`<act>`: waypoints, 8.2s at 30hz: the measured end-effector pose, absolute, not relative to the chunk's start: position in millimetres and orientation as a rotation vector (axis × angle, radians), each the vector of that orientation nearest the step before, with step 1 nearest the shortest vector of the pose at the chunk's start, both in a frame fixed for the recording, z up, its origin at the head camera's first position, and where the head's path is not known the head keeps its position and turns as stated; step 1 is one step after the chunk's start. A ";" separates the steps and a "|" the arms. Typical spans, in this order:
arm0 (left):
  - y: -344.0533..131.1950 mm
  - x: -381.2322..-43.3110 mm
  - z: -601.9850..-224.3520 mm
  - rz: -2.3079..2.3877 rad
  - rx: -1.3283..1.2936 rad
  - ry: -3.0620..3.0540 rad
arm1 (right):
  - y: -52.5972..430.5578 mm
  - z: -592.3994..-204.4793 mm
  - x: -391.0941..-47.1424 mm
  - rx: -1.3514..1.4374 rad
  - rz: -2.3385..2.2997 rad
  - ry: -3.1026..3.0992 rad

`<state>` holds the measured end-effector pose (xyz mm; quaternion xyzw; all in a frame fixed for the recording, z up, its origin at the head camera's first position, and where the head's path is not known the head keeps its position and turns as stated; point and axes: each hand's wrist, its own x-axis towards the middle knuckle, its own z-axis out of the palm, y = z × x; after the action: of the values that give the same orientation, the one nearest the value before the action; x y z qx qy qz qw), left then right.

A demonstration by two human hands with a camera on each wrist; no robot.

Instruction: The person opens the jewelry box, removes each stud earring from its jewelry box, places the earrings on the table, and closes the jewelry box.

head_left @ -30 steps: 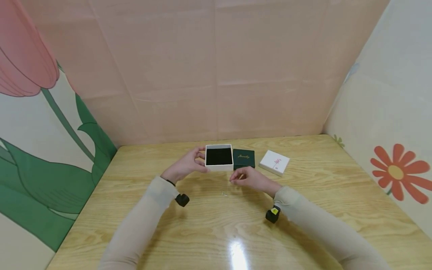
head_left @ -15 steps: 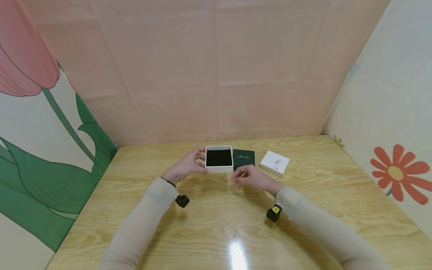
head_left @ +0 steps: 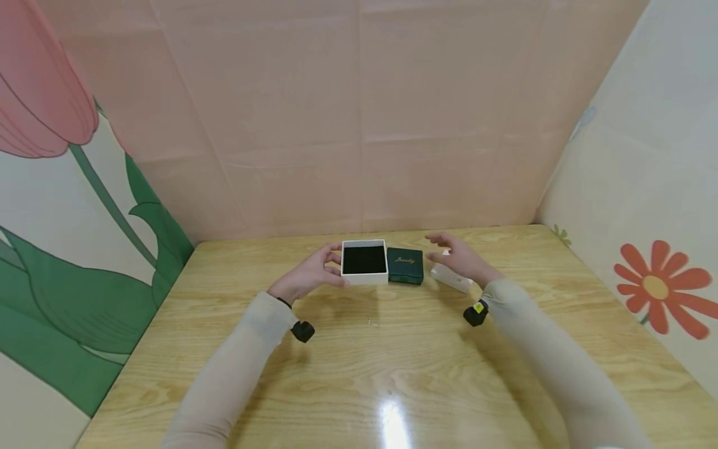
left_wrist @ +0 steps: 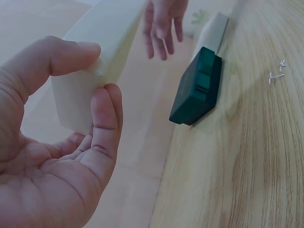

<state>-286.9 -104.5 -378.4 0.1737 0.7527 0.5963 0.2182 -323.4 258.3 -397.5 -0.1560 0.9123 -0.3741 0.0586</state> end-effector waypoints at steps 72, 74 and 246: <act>-97.8 -288.2 -376.3 1.679 0.541 2.026 | 143.4 -293.5 -281.1 -1.024 -0.869 2.865; -97.4 -288.3 -376.8 1.679 0.547 2.018 | 139.1 -293.6 -281.0 -1.027 -0.835 2.849; -104.9 -316.1 -413.7 1.607 -0.121 2.043 | 93.6 -416.2 -358.0 -0.787 -0.687 2.473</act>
<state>-316.1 -104.9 -413.7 -0.0448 0.7568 0.5953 0.2663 -358.0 93.6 -416.2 -0.2855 0.8973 -0.2492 0.2266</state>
